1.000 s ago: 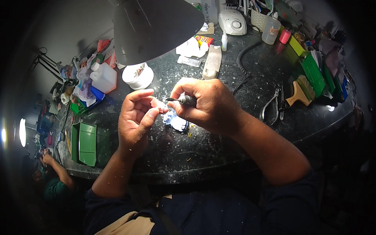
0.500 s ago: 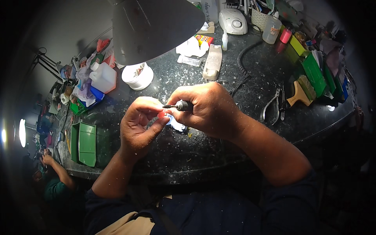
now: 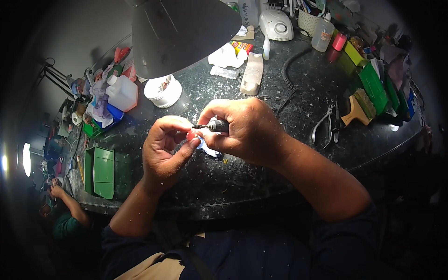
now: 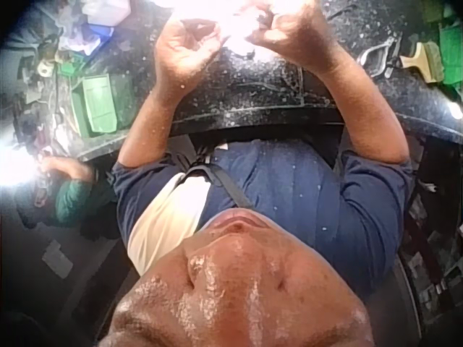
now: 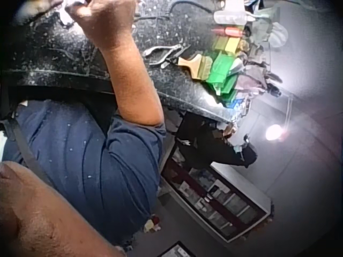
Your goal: The person uses a handheld carving tool to scrape and shape a white dental model, then uses a small power rotary tool to sand a red dental piece. They also handle a piece of paper and a small blue tray.
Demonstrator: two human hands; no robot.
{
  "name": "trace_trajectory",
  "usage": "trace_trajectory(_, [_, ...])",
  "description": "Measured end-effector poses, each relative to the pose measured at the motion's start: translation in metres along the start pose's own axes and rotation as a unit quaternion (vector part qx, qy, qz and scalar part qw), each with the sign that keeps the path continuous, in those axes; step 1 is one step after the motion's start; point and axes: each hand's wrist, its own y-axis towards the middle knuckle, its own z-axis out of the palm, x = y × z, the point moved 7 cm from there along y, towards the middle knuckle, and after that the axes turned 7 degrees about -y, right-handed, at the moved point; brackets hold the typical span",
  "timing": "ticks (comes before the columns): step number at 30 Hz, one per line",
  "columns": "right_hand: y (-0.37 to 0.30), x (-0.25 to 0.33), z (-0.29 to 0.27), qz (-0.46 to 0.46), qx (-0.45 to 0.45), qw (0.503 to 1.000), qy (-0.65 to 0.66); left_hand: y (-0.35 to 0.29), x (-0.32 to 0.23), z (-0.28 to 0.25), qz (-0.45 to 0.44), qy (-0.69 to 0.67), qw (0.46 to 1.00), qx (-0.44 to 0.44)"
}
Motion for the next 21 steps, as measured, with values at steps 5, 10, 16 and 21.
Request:
trace_trajectory(5, [0.000, 0.003, 0.002, -0.023, 0.000, 1.000, 0.001, 0.002, -0.005, 0.004, 0.051, 0.056, 0.996, 0.046])
trace_trajectory(10, [-0.001, -0.003, 0.000, 0.030, 0.003, 0.999, 0.036, 0.002, -0.004, 0.005, 0.029, 0.005, 0.999, 0.026])
trace_trajectory(16, [0.001, 0.005, -0.001, 0.010, 0.023, 1.000, -0.005, -0.001, -0.001, 0.001, 0.001, -0.022, 1.000, 0.006])
trace_trajectory(21, [-0.002, 0.007, 0.000, -0.050, -0.006, 0.998, -0.041, 0.001, 0.001, 0.001, 0.010, -0.004, 1.000, 0.004])
